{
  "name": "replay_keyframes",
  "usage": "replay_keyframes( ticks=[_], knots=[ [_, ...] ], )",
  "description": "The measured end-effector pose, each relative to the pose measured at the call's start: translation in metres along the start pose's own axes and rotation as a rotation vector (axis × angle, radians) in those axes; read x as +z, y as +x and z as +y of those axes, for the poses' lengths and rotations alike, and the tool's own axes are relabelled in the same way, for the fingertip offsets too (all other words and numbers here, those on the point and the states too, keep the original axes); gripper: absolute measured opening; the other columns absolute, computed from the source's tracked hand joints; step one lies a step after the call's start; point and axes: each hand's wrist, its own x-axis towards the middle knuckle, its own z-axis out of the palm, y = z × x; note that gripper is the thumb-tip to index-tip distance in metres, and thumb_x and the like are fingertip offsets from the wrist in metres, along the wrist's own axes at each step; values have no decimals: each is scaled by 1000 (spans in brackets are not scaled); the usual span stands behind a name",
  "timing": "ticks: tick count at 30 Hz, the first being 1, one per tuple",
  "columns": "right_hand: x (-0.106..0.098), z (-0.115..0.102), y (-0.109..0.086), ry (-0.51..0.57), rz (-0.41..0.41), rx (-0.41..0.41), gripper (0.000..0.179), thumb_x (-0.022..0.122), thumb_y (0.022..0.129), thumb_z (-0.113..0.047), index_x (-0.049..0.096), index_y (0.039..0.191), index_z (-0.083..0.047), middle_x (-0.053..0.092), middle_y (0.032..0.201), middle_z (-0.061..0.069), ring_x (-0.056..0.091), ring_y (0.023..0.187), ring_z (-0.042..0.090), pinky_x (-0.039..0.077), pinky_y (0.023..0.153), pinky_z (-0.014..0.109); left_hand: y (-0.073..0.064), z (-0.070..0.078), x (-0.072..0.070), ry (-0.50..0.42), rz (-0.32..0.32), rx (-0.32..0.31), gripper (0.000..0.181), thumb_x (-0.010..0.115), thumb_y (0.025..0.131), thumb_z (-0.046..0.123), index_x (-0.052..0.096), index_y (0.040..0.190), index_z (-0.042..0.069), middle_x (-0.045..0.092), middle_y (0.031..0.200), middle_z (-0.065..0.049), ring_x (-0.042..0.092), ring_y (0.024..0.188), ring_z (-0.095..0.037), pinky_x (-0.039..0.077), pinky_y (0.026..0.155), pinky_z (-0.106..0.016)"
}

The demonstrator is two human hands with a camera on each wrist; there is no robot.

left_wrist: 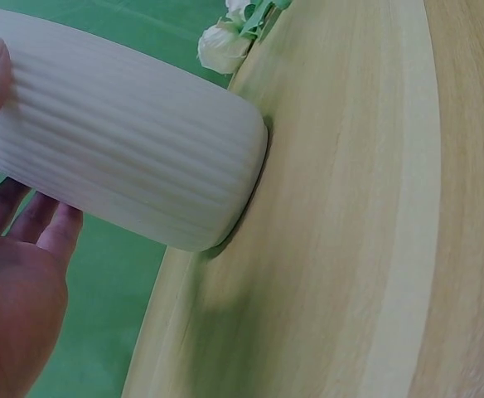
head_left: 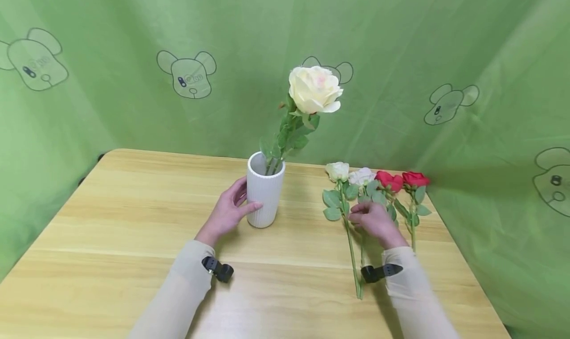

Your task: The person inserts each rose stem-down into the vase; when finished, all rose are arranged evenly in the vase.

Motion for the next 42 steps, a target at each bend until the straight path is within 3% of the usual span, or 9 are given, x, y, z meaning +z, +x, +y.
replay_keyframes(
  ticks=[5,12,21,28,30,33,37,42],
  knots=[
    [5,3,2,-10,-32,65,34,66,91,-6,56,115,15,63,101,22,69,82,32,59,78,42,0,0,1,-5,-6,-17,76,75,85,6,35,150,4,36,152,-17,36,139,-28,30,114,-35],
    [10,4,10,-104,-29,86,27,65,91,-5,60,111,12,65,97,19,67,76,26,58,73,39,1,4,0,6,1,-22,76,76,85,6,36,149,5,38,151,-16,37,138,-26,31,113,-33],
    [13,8,15,-149,-32,108,20,68,88,-3,64,104,10,66,89,16,66,70,21,56,67,34,1,4,-1,-5,-5,-19,75,76,85,6,36,149,4,38,151,-17,37,138,-27,31,114,-35],
    [10,7,13,-55,-85,98,20,65,89,1,62,104,12,66,90,18,66,67,20,58,64,31,1,2,0,-11,-8,-37,76,74,86,2,33,150,3,35,153,-18,34,139,-29,29,115,-36],
    [7,5,12,-19,-97,84,21,64,89,1,62,106,14,66,90,18,66,67,19,58,64,31,-2,11,2,-10,-11,-29,75,73,86,0,33,149,-1,35,152,-22,34,139,-33,29,115,-40],
    [2,0,10,43,-113,63,24,62,90,2,59,110,15,64,92,17,65,68,18,59,66,31,-2,11,1,-12,-8,-22,74,73,85,-1,34,148,-2,36,151,-23,35,138,-34,29,115,-40],
    [-2,-7,8,118,-127,45,27,60,92,3,54,114,17,61,97,20,64,73,18,60,70,31,1,1,0,-14,1,-10,74,75,85,2,37,148,3,40,150,-18,38,137,-28,31,114,-35],
    [-7,-17,0,160,-105,15,30,61,91,3,53,116,17,61,101,22,64,76,20,60,74,33,0,1,1,-12,12,6,74,76,84,2,38,148,3,41,149,-18,39,136,-29,32,113,-36]
  ],
)
